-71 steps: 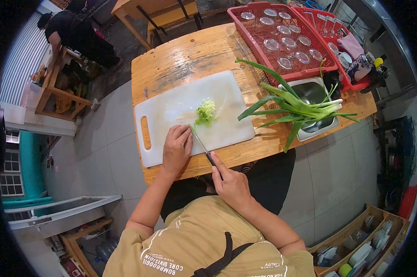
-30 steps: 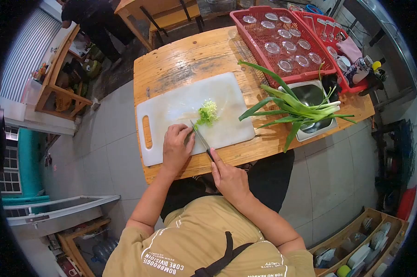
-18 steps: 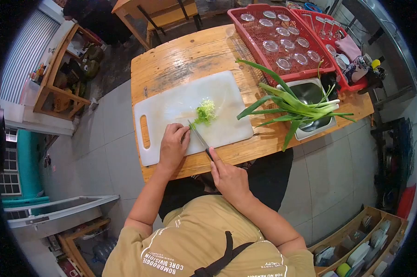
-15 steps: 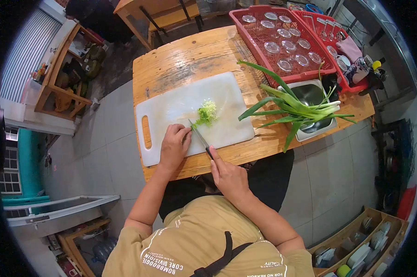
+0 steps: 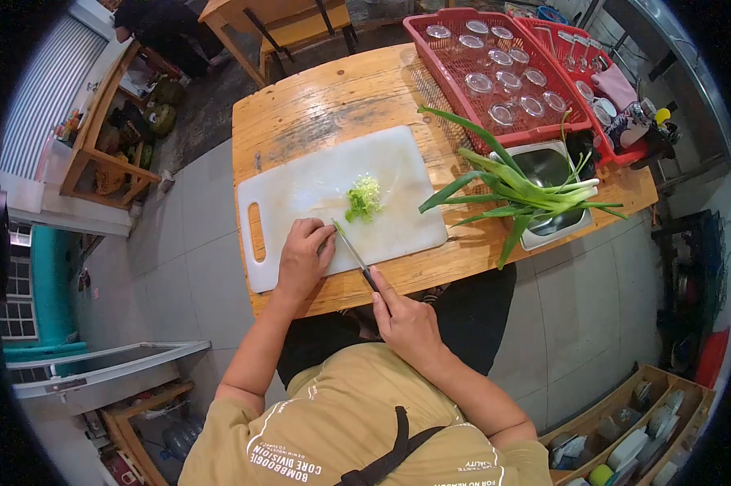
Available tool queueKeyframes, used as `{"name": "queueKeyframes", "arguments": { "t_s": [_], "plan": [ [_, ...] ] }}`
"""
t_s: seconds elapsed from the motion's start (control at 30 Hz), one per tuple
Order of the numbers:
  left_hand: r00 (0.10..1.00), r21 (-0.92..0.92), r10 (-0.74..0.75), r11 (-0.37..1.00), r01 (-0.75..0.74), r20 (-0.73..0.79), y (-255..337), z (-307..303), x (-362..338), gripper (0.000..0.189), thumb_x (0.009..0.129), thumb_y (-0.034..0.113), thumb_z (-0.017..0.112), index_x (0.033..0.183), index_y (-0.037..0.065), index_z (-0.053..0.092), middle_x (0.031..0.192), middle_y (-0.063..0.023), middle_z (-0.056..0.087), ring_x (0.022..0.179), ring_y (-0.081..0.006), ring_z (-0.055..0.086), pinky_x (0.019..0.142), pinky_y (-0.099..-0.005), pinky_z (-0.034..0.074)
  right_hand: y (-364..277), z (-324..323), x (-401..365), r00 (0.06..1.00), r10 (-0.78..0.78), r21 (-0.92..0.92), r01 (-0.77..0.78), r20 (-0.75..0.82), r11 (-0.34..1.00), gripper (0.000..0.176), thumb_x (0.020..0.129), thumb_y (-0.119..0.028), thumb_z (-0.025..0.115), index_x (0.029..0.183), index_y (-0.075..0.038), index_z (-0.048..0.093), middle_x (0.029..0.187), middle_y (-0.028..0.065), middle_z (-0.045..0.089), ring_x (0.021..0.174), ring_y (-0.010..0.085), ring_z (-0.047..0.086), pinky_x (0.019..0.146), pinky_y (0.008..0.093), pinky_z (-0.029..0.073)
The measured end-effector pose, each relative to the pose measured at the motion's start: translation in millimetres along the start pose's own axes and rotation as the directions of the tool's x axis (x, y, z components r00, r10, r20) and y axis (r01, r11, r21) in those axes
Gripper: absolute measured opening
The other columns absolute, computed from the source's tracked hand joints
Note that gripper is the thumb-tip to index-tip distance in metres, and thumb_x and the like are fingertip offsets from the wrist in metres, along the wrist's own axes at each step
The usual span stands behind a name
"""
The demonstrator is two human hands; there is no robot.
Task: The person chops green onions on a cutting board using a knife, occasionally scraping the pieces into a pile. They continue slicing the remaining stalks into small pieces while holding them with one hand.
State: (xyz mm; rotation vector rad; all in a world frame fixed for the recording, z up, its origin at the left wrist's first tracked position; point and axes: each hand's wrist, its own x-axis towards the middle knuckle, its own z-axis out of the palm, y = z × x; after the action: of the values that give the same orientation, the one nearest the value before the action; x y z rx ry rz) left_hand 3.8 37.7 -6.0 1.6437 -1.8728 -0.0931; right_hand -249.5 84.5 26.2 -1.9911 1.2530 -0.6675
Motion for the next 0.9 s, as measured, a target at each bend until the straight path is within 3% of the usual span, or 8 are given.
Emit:
{"name": "queueKeyframes", "arguments": {
  "t_s": [0.5,0.7,0.9],
  "plan": [
    [1.0,-0.003,0.004,1.0,-0.004,0.019,0,0,1,0.017,0.091,0.001,0.081,0.108,0.0,0.08,0.107,-0.0129,0.072,0.105,-0.0335,0.067,0.093,-0.0438,0.058,-3,1,5,1.0,0.019,-0.057,-0.017,0.025,0.998,0.049,0.11,-0.02,0.067,0.159,-0.017,0.063,0.066,0.0185,0.067,0.06,0.0381,0.07,0.059,0.0485,0.055],
    [1.0,-0.028,-0.023,0.999,0.024,0.02,7,-6,3,0.017,0.091,0.0,0.08,0.107,0.0,0.08,0.108,-0.0137,0.072,0.106,-0.0344,0.067,0.094,-0.0445,0.058,0,10,6,0.995,-0.101,-0.174,0.095,-0.026,0.98,0.052,0.109,-0.024,0.067,0.16,-0.014,0.062,0.066,0.0148,0.069,0.055,0.0347,0.069,0.054,0.0477,0.056],
    [1.0,-0.04,-0.02,0.999,0.021,0.007,3,-1,1,0.015,0.092,0.001,0.079,0.107,0.0,0.08,0.108,-0.014,0.072,0.106,-0.035,0.067,0.094,-0.0444,0.058,3,20,15,0.991,-0.119,-0.26,0.101,-0.056,0.96,0.05,0.109,-0.023,0.068,0.159,-0.019,0.064,0.067,0.0132,0.07,0.056,0.033,0.07,0.055,0.0455,0.056]
  ]
}}
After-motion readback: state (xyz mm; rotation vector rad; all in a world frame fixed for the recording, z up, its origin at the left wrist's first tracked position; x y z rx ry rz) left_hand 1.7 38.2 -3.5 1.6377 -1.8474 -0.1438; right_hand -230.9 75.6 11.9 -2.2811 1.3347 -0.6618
